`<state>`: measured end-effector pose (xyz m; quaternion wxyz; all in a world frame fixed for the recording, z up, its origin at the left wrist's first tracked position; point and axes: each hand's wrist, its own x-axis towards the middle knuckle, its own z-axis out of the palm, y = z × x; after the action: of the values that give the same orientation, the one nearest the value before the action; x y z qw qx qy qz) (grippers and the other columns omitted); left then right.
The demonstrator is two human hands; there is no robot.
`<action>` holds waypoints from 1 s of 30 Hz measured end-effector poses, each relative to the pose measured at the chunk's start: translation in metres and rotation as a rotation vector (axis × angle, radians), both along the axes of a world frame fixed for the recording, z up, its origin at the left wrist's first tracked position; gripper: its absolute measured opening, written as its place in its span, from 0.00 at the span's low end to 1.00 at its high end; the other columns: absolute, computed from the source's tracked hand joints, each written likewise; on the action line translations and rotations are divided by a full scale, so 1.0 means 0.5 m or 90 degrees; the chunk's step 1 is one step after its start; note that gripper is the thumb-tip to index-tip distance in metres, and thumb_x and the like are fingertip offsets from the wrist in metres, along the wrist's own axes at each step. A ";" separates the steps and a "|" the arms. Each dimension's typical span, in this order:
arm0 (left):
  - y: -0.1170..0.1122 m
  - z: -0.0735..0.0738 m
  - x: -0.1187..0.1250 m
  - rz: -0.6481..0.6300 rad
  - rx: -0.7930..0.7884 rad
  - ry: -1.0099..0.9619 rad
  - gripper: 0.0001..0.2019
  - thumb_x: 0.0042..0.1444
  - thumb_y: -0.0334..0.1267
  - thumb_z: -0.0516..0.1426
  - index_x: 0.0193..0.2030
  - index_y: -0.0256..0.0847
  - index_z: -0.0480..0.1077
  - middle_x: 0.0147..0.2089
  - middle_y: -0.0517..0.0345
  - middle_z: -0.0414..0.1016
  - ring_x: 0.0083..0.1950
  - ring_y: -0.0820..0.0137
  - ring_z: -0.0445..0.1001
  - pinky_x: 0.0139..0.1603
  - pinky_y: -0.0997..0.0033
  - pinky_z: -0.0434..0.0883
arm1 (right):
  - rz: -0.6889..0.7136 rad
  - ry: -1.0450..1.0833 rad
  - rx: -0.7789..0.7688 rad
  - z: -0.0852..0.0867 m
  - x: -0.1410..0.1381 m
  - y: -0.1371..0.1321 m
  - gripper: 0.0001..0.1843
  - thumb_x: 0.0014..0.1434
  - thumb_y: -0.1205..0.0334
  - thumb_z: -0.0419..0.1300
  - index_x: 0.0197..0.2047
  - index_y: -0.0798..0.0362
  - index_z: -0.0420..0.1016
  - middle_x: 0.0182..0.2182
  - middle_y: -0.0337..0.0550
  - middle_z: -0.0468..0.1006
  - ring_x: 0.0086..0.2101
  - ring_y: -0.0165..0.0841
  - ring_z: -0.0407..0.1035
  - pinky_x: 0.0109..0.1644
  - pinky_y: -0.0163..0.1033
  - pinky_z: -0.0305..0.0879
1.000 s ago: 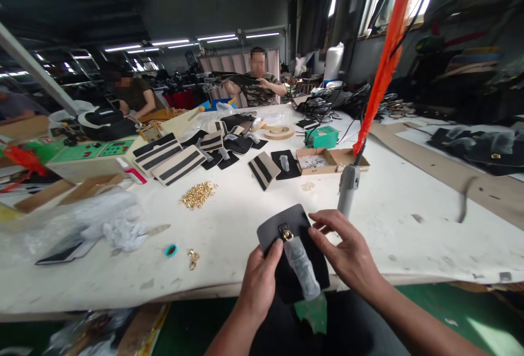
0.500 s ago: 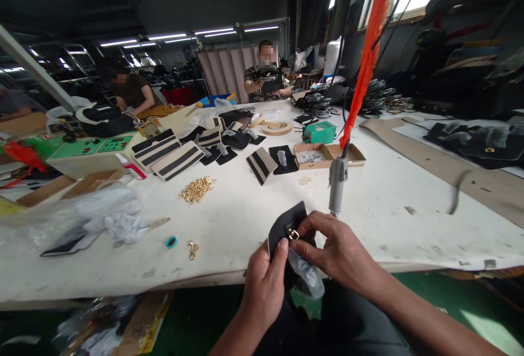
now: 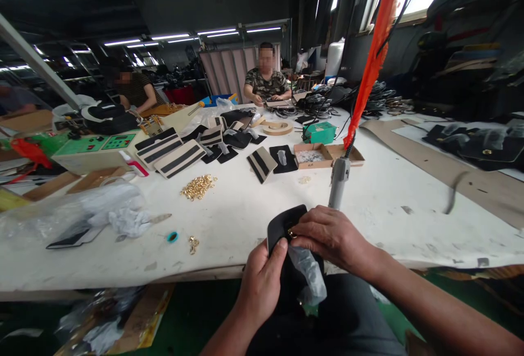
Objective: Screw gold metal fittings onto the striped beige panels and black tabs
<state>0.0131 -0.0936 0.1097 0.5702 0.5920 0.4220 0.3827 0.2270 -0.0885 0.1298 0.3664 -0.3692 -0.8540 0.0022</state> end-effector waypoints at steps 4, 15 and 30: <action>-0.003 -0.003 0.001 0.004 0.000 -0.004 0.21 0.68 0.55 0.57 0.48 0.39 0.81 0.42 0.54 0.84 0.45 0.60 0.77 0.49 0.69 0.72 | -0.031 -0.012 0.031 -0.009 -0.012 -0.003 0.07 0.72 0.57 0.63 0.47 0.50 0.80 0.36 0.44 0.84 0.34 0.36 0.77 0.40 0.43 0.69; -0.010 -0.016 0.015 0.045 0.010 -0.020 0.21 0.69 0.55 0.57 0.49 0.39 0.80 0.43 0.52 0.85 0.45 0.59 0.79 0.50 0.68 0.73 | -0.093 0.049 0.070 -0.028 -0.042 -0.012 0.06 0.70 0.61 0.64 0.40 0.50 0.80 0.30 0.43 0.83 0.29 0.35 0.75 0.35 0.43 0.68; 0.038 -0.050 0.030 0.171 -0.252 -0.155 0.26 0.51 0.56 0.71 0.48 0.38 0.82 0.49 0.48 0.87 0.51 0.53 0.84 0.51 0.62 0.79 | -0.064 0.546 -0.579 -0.095 -0.013 -0.098 0.19 0.64 0.41 0.67 0.50 0.45 0.84 0.38 0.44 0.86 0.35 0.41 0.81 0.35 0.41 0.78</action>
<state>0.0281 -0.0744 0.0845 0.6654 0.3572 0.4917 0.4335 0.2203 -0.1377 0.0821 0.4823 -0.4943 -0.5262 0.4962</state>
